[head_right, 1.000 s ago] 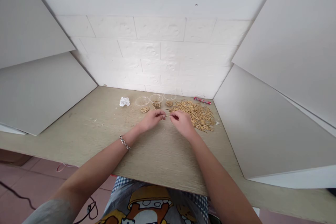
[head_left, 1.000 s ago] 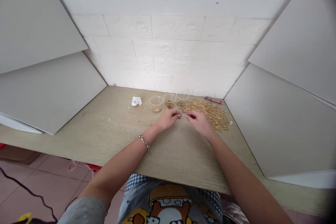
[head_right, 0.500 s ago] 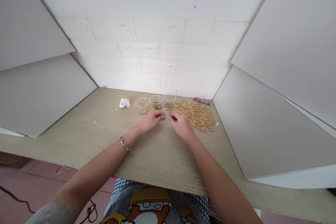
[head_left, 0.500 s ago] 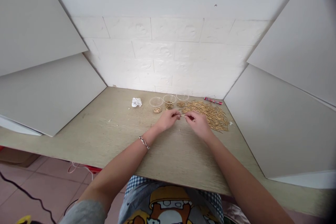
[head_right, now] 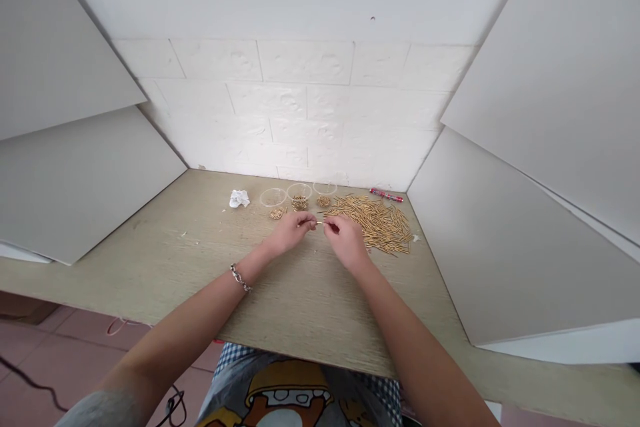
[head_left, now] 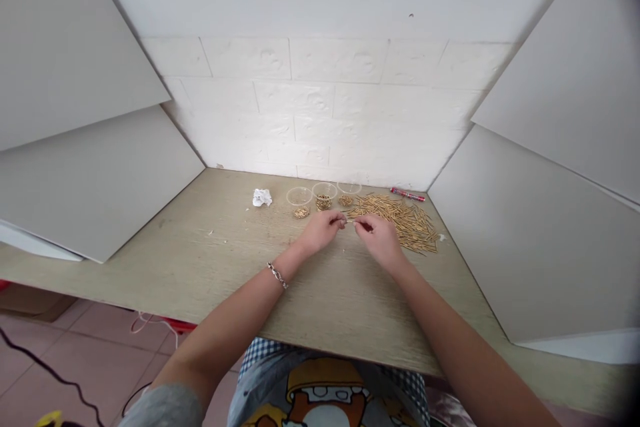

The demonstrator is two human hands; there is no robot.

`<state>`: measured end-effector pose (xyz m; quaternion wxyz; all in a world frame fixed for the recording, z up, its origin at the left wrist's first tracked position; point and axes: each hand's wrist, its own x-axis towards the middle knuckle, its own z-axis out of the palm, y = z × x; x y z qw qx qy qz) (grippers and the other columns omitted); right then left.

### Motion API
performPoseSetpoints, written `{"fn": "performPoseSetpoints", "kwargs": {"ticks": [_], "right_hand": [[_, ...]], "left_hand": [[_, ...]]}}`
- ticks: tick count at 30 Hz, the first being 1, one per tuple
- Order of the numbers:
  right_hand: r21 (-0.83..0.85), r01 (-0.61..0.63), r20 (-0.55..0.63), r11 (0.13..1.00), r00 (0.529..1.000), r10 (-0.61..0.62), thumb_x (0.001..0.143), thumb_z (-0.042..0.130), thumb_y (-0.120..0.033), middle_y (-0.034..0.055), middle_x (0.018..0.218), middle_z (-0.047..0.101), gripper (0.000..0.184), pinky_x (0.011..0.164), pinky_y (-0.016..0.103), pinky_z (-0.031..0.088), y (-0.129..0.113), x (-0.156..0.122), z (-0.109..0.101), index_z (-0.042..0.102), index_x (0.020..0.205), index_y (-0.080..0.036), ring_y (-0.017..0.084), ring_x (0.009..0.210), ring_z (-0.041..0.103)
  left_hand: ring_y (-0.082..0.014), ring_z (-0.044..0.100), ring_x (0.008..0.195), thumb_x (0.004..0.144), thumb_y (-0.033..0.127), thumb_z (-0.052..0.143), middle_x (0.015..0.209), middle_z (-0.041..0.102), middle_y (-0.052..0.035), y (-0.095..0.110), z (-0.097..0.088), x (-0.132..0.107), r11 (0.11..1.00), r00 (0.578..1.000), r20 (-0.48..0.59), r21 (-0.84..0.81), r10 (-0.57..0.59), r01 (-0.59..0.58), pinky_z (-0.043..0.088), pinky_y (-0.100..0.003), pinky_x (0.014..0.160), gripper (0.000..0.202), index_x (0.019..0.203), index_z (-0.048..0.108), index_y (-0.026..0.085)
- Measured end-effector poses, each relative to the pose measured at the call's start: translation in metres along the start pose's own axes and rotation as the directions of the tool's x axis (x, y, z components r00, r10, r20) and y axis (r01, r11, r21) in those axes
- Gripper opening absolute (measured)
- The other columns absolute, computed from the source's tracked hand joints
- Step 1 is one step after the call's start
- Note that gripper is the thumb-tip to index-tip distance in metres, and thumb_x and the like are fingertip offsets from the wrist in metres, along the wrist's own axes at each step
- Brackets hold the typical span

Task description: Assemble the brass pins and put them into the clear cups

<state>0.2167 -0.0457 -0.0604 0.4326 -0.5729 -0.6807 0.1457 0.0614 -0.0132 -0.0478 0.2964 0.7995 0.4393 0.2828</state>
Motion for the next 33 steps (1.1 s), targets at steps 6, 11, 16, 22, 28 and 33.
{"fn": "performPoseSetpoints", "kwargs": {"ticks": [6, 11, 16, 22, 28, 33], "right_hand": [[-0.085, 0.092, 0.077, 0.992, 0.993, -0.086, 0.072, 0.049, -0.021, 0.0048, 0.071, 0.064, 0.018, 0.065, 0.029, 0.044, 0.002, 0.001, -0.005, 0.067, 0.074, -0.018, 0.015, 0.065, 0.056], [0.039, -0.033, 0.093, 0.999, 0.995, 0.029, 0.071, 0.051, -0.024, 0.0043, 0.072, 0.066, 0.018, 0.062, 0.028, 0.045, 0.004, 0.001, -0.005, 0.067, 0.076, -0.017, 0.015, 0.064, 0.058], [0.077, -0.104, 0.046, 0.992, 0.994, 0.101, 0.070, 0.051, -0.027, 0.0052, 0.072, 0.067, 0.020, 0.063, 0.029, 0.045, 0.006, 0.000, 0.001, 0.067, 0.076, -0.016, 0.015, 0.065, 0.059], [0.054, -0.039, 0.065, 0.998, 0.997, 0.036, 0.071, 0.051, -0.027, 0.0046, 0.073, 0.067, 0.019, 0.063, 0.029, 0.046, 0.010, 0.000, -0.001, 0.067, 0.074, -0.018, 0.015, 0.065, 0.058], [0.020, -0.020, 0.084, 1.000, 0.996, 0.019, 0.071, 0.050, -0.027, 0.0044, 0.074, 0.067, 0.020, 0.063, 0.029, 0.046, 0.011, -0.001, -0.002, 0.067, 0.075, -0.018, 0.015, 0.066, 0.059], [0.022, -0.014, 0.066, 1.000, 0.998, 0.012, 0.072, 0.050, -0.026, 0.0052, 0.077, 0.067, 0.020, 0.064, 0.029, 0.047, 0.008, -0.002, -0.001, 0.067, 0.077, -0.018, 0.015, 0.067, 0.059]], "left_hand": [[-0.0133, 0.055, 0.073, 0.078, 0.018, 0.044, 0.076, 0.064, -0.0019, -0.002, -0.001, -0.001, 0.994, 0.998, 0.018, 0.084, 0.062, -0.063, 0.041, -0.023, 0.071, 0.019, 0.078, 0.063, 0.015], [-0.0131, 0.056, 0.074, 0.079, 0.018, 0.044, 0.078, 0.065, -0.0019, -0.004, 0.000, 0.000, 0.994, 0.996, 0.012, 0.070, 0.083, -0.083, 0.041, -0.023, 0.072, 0.019, 0.078, 0.063, 0.015], [-0.0125, 0.056, 0.071, 0.078, 0.016, 0.044, 0.076, 0.065, -0.0014, -0.003, 0.004, 0.001, 0.998, 0.999, -0.007, 0.049, 0.037, -0.036, 0.042, -0.023, 0.071, 0.019, 0.076, 0.063, 0.015], [-0.0129, 0.057, 0.074, 0.078, 0.015, 0.044, 0.079, 0.066, -0.0022, -0.002, 0.008, 0.000, 0.999, 1.000, -0.005, 0.048, 0.022, -0.022, 0.042, -0.023, 0.072, 0.019, 0.078, 0.063, 0.015], [-0.0126, 0.055, 0.070, 0.077, 0.016, 0.045, 0.073, 0.065, -0.0012, -0.006, 0.007, 0.002, 0.998, 0.999, 0.024, 0.037, 0.041, -0.042, 0.041, -0.023, 0.068, 0.019, 0.076, 0.063, 0.015], [-0.0121, 0.055, 0.069, 0.077, 0.018, 0.044, 0.072, 0.064, -0.0003, -0.008, 0.008, 0.003, 0.999, 0.999, 0.024, -0.013, 0.034, -0.033, 0.040, -0.022, 0.067, 0.019, 0.076, 0.063, 0.015]]}}
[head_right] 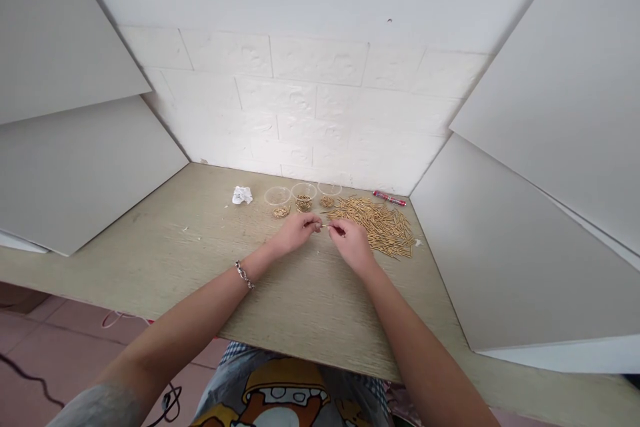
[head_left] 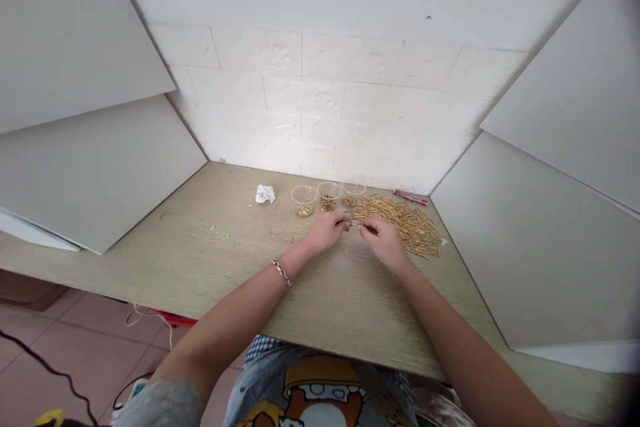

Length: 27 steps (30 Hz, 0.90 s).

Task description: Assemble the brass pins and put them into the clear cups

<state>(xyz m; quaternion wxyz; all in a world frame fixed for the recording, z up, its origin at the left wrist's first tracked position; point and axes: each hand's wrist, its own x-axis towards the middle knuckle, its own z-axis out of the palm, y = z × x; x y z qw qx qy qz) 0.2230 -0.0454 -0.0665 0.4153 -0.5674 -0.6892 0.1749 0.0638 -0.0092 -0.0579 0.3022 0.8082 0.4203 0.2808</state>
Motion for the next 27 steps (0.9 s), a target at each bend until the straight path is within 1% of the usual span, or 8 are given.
{"fn": "performPoseSetpoints", "kwargs": {"ticks": [10, 15, 19, 22, 24, 27], "right_hand": [[-0.028, 0.050, 0.008, 0.998, 0.999, -0.050, 0.072, 0.049, -0.024, 0.0043, 0.076, 0.067, 0.018, 0.063, 0.029, 0.047, -0.005, 0.000, -0.002, 0.067, 0.074, -0.020, 0.016, 0.066, 0.059], [-0.032, 0.068, 0.005, 0.997, 0.998, -0.067, 0.072, 0.049, -0.023, 0.0050, 0.075, 0.067, 0.018, 0.063, 0.029, 0.047, -0.003, 0.000, 0.000, 0.067, 0.074, -0.018, 0.015, 0.066, 0.059], [-0.051, 0.065, -0.007, 0.997, 0.998, -0.065, 0.073, 0.049, -0.023, 0.0045, 0.075, 0.067, 0.018, 0.064, 0.029, 0.046, -0.003, 0.002, 0.001, 0.067, 0.075, -0.019, 0.016, 0.067, 0.059], [-0.106, 0.078, 0.002, 0.991, 0.997, -0.079, 0.074, 0.049, -0.024, 0.0041, 0.074, 0.066, 0.018, 0.065, 0.029, 0.045, 0.000, 0.006, -0.003, 0.067, 0.076, -0.019, 0.015, 0.066, 0.058], [-0.156, 0.078, -0.005, 0.985, 0.997, -0.080, 0.076, 0.048, -0.026, 0.0047, 0.077, 0.066, 0.020, 0.066, 0.029, 0.045, 0.005, 0.009, -0.009, 0.067, 0.079, -0.019, 0.016, 0.069, 0.058], [-0.283, 0.025, -0.050, 0.959, 0.998, -0.040, 0.079, 0.045, -0.027, 0.0069, 0.083, 0.066, 0.023, 0.072, 0.031, 0.043, 0.016, 0.013, -0.021, 0.066, 0.083, -0.017, 0.018, 0.076, 0.058]], "left_hand": [[-0.0129, 0.056, 0.071, 0.077, 0.017, 0.044, 0.074, 0.065, -0.0009, -0.001, 0.001, 0.000, 1.000, 1.000, 0.012, 0.029, 0.011, -0.012, 0.041, -0.022, 0.067, 0.019, 0.077, 0.063, 0.016], [-0.0129, 0.057, 0.072, 0.078, 0.017, 0.045, 0.076, 0.066, -0.0014, -0.001, 0.000, 0.000, 0.998, 1.000, -0.003, 0.064, 0.029, -0.028, 0.041, -0.022, 0.068, 0.018, 0.078, 0.064, 0.016], [-0.0135, 0.058, 0.077, 0.080, 0.018, 0.045, 0.082, 0.067, -0.0020, -0.001, -0.002, 0.001, 0.995, 0.999, -0.008, 0.085, 0.044, -0.044, 0.042, -0.023, 0.074, 0.020, 0.082, 0.065, 0.016], [-0.0141, 0.058, 0.082, 0.082, 0.022, 0.045, 0.090, 0.067, -0.0035, 0.000, -0.005, 0.001, 0.994, 0.997, -0.029, 0.080, 0.074, -0.071, 0.042, -0.024, 0.078, 0.022, 0.089, 0.065, 0.017], [-0.0142, 0.058, 0.082, 0.083, 0.027, 0.045, 0.094, 0.066, -0.0043, 0.001, -0.006, 0.000, 0.992, 0.995, -0.039, 0.083, 0.096, -0.092, 0.042, -0.024, 0.079, 0.027, 0.101, 0.063, 0.017], [-0.0126, 0.057, 0.074, 0.084, 0.032, 0.044, 0.097, 0.064, -0.0048, 0.005, -0.006, -0.002, 0.982, 0.989, -0.021, 0.123, 0.148, -0.144, 0.043, -0.026, 0.078, 0.036, 0.115, 0.054, 0.018]]}}
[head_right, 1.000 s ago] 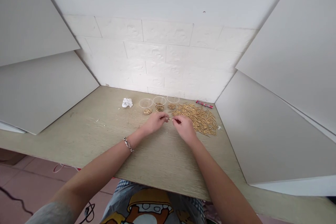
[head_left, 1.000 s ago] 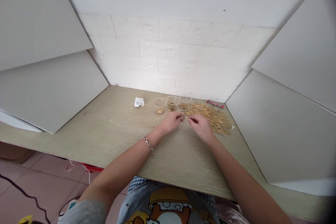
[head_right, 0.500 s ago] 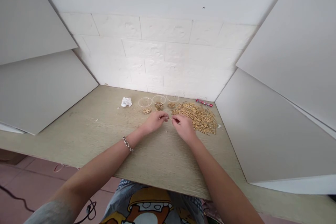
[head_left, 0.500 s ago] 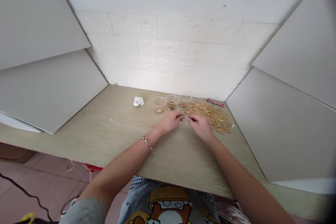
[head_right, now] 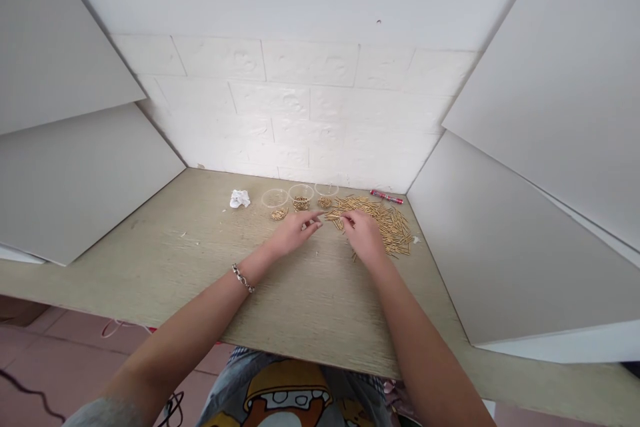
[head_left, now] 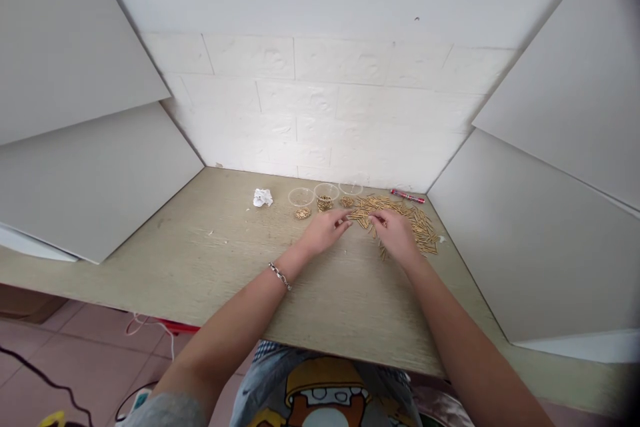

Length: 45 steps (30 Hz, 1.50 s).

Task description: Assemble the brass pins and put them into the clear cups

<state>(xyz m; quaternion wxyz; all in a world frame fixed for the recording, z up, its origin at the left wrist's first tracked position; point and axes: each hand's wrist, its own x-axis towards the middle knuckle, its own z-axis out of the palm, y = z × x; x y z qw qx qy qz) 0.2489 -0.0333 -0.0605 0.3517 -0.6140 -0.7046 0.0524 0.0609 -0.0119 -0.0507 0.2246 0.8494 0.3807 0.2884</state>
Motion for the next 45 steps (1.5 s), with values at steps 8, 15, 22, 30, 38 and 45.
{"fn": "performPoseSetpoints", "kwargs": {"ticks": [8, 15, 22, 30, 38, 45], "right_hand": [[-0.360, -0.301, -0.076, 0.883, 0.953, 0.294, 0.085, 0.037, -0.041, 0.0131, 0.113, 0.055, 0.039, 0.094, 0.052, 0.023, 0.011, 0.002, -0.006, 0.056, 0.109, -0.017, 0.028, 0.105, 0.047], [-0.283, -0.324, -0.118, 0.903, 0.946, 0.302, 0.085, 0.033, -0.045, 0.0135, 0.130, 0.042, 0.046, 0.094, 0.061, 0.017, 0.002, 0.004, 0.000, 0.042, 0.123, -0.021, 0.031, 0.118, 0.036], [-0.057, -0.167, -0.385, 0.984, 0.913, 0.133, 0.083, 0.040, -0.039, 0.0133, 0.128, 0.042, 0.046, 0.096, 0.055, 0.023, -0.004, 0.008, -0.008, 0.038, 0.124, -0.019, 0.028, 0.119, 0.036], [-0.004, 0.048, -0.506, 0.999, 0.861, -0.043, 0.081, 0.046, -0.027, 0.0111, 0.122, 0.046, 0.044, 0.096, 0.048, 0.031, -0.012, -0.007, -0.016, 0.037, 0.124, -0.019, 0.024, 0.115, 0.042], [0.121, -0.019, -0.441, 0.992, 0.895, 0.071, 0.080, 0.046, -0.024, 0.0112, 0.118, 0.049, 0.038, 0.094, 0.049, 0.031, -0.015, -0.013, -0.006, 0.041, 0.118, -0.020, 0.023, 0.112, 0.044], [0.344, -0.009, -0.181, 0.939, 0.981, 0.076, 0.075, 0.051, -0.022, -0.0029, 0.063, 0.047, 0.005, 0.054, 0.022, 0.039, -0.031, -0.026, -0.008, 0.048, 0.073, -0.019, 0.009, 0.058, 0.046]], "left_hand": [[-0.0086, 0.052, 0.069, 0.084, 0.033, 0.042, 0.108, 0.053, -0.0071, -0.004, -0.002, -0.004, 0.991, 0.981, -0.142, 0.041, 0.131, -0.127, 0.047, -0.026, 0.075, 0.033, 0.110, 0.055, 0.017], [-0.0162, 0.055, 0.086, 0.083, 0.028, 0.044, 0.101, 0.057, -0.0086, 0.013, 0.028, -0.007, 0.890, 0.908, 0.137, 0.183, 0.397, -0.417, 0.047, -0.030, 0.078, 0.028, 0.103, 0.057, 0.015], [-0.0149, 0.055, 0.088, 0.081, 0.016, 0.040, 0.099, 0.059, -0.0077, 0.041, 0.045, -0.002, 0.804, 0.783, 0.203, -0.045, 0.588, -0.592, 0.045, -0.028, 0.080, 0.025, 0.098, 0.058, 0.015], [-0.0118, 0.053, 0.082, 0.071, 0.002, 0.042, 0.091, 0.057, -0.0066, 0.013, 0.038, -0.009, 0.874, 0.967, -0.154, -0.419, 0.201, -0.248, 0.046, -0.026, 0.076, 0.024, 0.059, 0.059, 0.013], [-0.0141, 0.055, 0.089, 0.078, 0.014, 0.049, 0.098, 0.059, -0.0075, 0.012, 0.036, -0.004, 0.859, 0.988, -0.043, -0.488, 0.150, -0.151, 0.047, -0.028, 0.080, 0.021, 0.079, 0.069, 0.019], [-0.0152, 0.056, 0.094, 0.086, 0.029, 0.039, 0.102, 0.062, -0.0083, 0.005, 0.023, 0.000, 0.949, 0.993, -0.023, -0.293, 0.116, -0.117, 0.045, -0.029, 0.084, 0.032, 0.111, 0.056, 0.016]]}}
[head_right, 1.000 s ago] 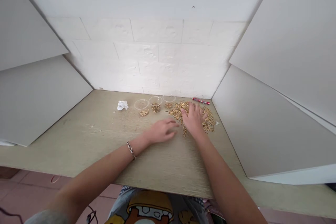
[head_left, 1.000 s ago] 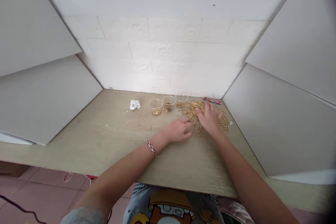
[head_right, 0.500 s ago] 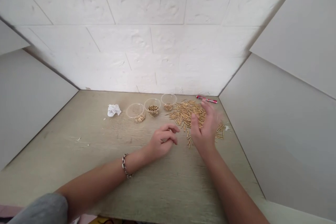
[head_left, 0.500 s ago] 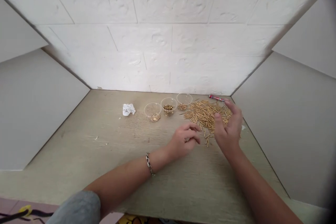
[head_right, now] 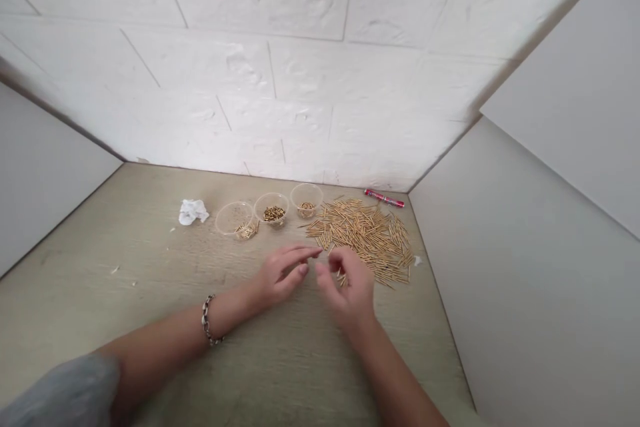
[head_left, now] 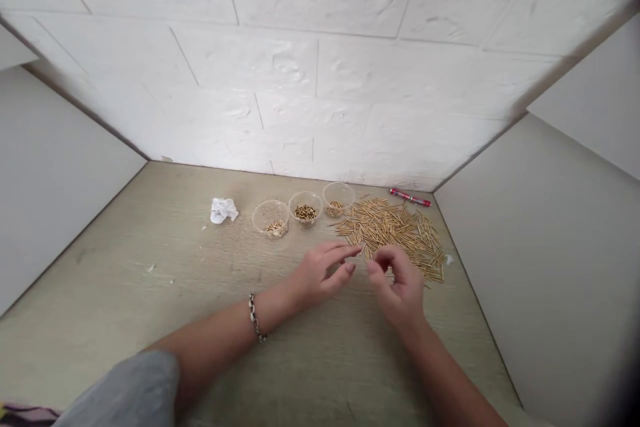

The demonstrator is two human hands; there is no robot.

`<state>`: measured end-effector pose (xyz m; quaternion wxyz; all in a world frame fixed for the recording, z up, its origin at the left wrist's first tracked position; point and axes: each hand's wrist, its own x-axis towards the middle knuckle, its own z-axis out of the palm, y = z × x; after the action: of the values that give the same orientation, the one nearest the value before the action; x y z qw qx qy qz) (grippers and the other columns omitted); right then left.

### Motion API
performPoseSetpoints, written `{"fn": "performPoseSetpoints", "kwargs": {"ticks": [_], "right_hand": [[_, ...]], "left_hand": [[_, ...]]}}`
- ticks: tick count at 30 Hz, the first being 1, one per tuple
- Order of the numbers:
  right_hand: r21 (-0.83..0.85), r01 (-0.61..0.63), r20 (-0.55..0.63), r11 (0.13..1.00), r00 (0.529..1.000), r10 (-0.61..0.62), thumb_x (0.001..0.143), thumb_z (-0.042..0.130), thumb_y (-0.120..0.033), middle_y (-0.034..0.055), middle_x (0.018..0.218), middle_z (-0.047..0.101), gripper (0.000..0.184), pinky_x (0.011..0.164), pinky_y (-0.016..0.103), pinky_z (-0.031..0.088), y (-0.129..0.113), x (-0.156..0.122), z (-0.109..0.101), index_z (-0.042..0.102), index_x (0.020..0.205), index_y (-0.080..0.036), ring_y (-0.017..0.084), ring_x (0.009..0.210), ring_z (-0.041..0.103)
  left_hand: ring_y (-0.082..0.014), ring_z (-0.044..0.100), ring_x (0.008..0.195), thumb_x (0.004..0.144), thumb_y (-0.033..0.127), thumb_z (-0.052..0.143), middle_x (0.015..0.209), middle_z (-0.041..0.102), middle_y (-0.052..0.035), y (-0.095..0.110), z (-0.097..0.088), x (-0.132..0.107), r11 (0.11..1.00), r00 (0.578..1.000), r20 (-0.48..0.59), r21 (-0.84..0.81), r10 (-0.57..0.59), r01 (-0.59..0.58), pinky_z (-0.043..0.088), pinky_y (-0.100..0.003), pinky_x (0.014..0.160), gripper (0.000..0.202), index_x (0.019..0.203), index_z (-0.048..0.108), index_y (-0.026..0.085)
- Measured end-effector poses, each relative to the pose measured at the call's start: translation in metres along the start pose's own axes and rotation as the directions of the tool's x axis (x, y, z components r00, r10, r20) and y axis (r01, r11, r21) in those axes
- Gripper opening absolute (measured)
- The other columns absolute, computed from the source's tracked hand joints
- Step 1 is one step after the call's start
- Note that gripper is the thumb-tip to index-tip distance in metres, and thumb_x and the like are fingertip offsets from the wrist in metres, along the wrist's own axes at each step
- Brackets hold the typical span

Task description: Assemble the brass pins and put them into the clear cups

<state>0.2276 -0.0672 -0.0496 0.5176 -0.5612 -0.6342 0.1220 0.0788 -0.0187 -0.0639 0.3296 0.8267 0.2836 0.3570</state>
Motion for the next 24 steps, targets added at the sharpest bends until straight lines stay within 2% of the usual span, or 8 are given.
{"fn": "performPoseSetpoints", "kwargs": {"ticks": [2, 4, 6, 13, 19, 24], "right_hand": [[-0.013, 0.047, 0.128, 0.999, 0.991, -0.045, 0.075, 0.049, -0.020, -0.0050, 0.053, 0.040, 0.013, 0.047, 0.020, 0.032, -0.005, -0.004, 0.001, 0.044, 0.063, -0.018, 0.008, 0.049, 0.039], [-0.045, 0.110, 0.199, 0.993, 0.975, -0.099, 0.075, 0.047, -0.018, -0.0041, 0.053, 0.042, 0.012, 0.047, 0.020, 0.032, -0.009, -0.006, 0.002, 0.045, 0.063, -0.018, 0.008, 0.048, 0.039], [-0.096, 0.148, 0.251, 0.984, 0.960, -0.120, 0.074, 0.043, -0.017, -0.0020, 0.057, 0.047, 0.010, 0.050, 0.021, 0.033, -0.010, -0.007, 0.002, 0.047, 0.065, -0.018, 0.009, 0.051, 0.042], [-0.373, 0.122, 0.294, 0.920, 0.956, -0.008, 0.077, 0.041, -0.022, -0.0020, 0.048, 0.044, 0.022, 0.048, 0.023, 0.028, -0.007, -0.002, 0.000, 0.044, 0.056, -0.019, 0.009, 0.046, 0.039], [-0.368, 0.133, 0.398, 0.920, 0.917, 0.027, 0.078, 0.042, -0.024, -0.0011, 0.054, 0.049, 0.020, 0.052, 0.022, 0.029, -0.004, 0.001, -0.003, 0.047, 0.059, -0.018, 0.010, 0.051, 0.042], [-0.367, 0.076, 0.449, 0.927, 0.887, 0.105, 0.079, 0.041, -0.024, -0.0017, 0.053, 0.048, 0.022, 0.050, 0.023, 0.026, -0.001, 0.003, -0.001, 0.045, 0.058, -0.018, 0.010, 0.050, 0.040]], "left_hand": [[-0.0123, 0.057, 0.075, 0.087, 0.031, 0.038, 0.081, 0.064, -0.0057, -0.002, 0.000, 0.001, 0.995, 1.000, 0.001, 0.101, 0.016, -0.016, 0.046, -0.025, 0.072, 0.030, 0.095, 0.061, 0.014], [-0.0099, 0.052, 0.060, 0.089, 0.030, 0.034, 0.063, 0.059, -0.0026, -0.005, 0.002, 0.001, 0.976, 0.998, 0.023, 0.210, 0.055, -0.059, 0.043, -0.022, 0.061, 0.034, 0.075, 0.060, 0.014], [-0.0087, 0.048, 0.054, 0.089, 0.028, 0.032, 0.056, 0.055, -0.0010, -0.007, 0.005, 0.001, 0.948, 0.993, 0.057, 0.296, 0.100, -0.113, 0.039, -0.021, 0.055, 0.037, 0.064, 0.055, 0.015], [-0.0082, 0.045, 0.052, 0.090, 0.027, 0.032, 0.054, 0.051, 0.0007, -0.008, 0.008, -0.003, 0.873, 0.983, 0.062, 0.451, 0.174, -0.183, 0.035, -0.022, 0.052, 0.035, 0.062, 0.050, 0.015], [-0.0089, 0.046, 0.056, 0.091, 0.028, 0.030, 0.058, 0.052, -0.0002, -0.010, 0.006, -0.002, 0.812, 0.967, 0.106, 0.526, 0.233, -0.254, 0.036, -0.023, 0.055, 0.036, 0.064, 0.050, 0.015], [-0.0099, 0.045, 0.056, 0.091, 0.028, 0.030, 0.057, 0.049, -0.0003, -0.013, 0.004, -0.001, 0.752, 0.957, 0.142, 0.594, 0.253, -0.287, 0.036, -0.024, 0.057, 0.035, 0.065, 0.050, 0.015]]}}
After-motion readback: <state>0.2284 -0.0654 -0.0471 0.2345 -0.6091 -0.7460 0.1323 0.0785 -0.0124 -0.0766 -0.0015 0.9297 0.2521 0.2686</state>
